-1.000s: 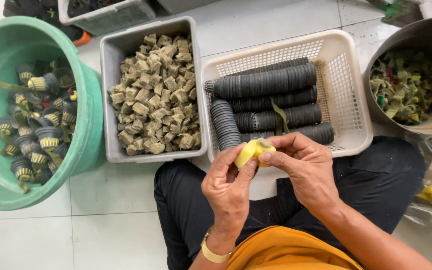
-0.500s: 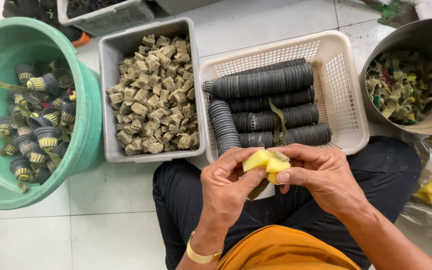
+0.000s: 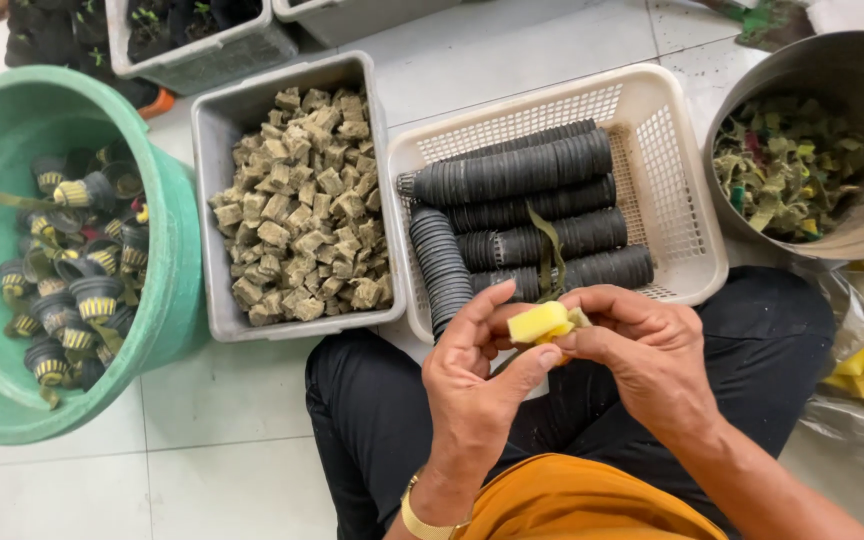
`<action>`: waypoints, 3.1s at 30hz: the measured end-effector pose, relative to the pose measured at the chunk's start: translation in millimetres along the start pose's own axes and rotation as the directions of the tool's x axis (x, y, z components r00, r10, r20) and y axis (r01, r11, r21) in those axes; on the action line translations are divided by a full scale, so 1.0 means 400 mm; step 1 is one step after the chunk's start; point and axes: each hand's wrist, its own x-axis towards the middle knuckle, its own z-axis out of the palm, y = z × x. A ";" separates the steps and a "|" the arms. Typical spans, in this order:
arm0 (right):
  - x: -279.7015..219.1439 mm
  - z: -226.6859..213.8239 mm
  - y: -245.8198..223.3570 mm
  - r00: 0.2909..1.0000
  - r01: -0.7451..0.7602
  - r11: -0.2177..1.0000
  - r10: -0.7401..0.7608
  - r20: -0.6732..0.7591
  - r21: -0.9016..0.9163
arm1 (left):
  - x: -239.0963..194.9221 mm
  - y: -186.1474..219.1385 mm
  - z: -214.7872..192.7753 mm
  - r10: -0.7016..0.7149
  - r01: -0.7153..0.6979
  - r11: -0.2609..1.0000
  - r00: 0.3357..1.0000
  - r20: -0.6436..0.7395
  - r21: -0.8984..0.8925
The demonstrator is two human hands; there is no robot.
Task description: The person sits on the floor and assembles small planters by inserting a yellow sponge and a green leaf into black plastic cups. They then place the assembled cups into a green bucket.
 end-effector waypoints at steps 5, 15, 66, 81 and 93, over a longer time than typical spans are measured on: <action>-0.004 0.011 -0.004 0.999 0.020 0.997 -0.018 -0.038 0.072 | 0.003 -0.042 -0.007 -0.145 0.143 0.963 0.989 0.006 -0.227; 0.001 -0.015 -0.015 0.997 -0.023 1.000 0.021 -0.074 -0.022 | -0.026 -0.046 0.018 0.296 -0.294 0.934 0.955 0.019 0.203; -0.068 -0.009 -0.069 0.972 0.187 0.892 -0.106 0.211 -0.412 | -0.024 -0.062 -0.061 0.051 -0.054 0.999 0.952 0.300 0.001; -0.076 -0.158 -0.009 0.953 -0.303 0.870 0.270 -0.139 -0.389 | -0.081 -0.132 0.041 -0.063 0.070 0.996 0.989 0.137 -0.049; -0.106 -0.097 0.067 0.980 -0.174 0.919 0.196 0.028 -0.355 | -0.094 -0.092 -0.050 0.097 -0.158 0.938 0.974 0.203 0.310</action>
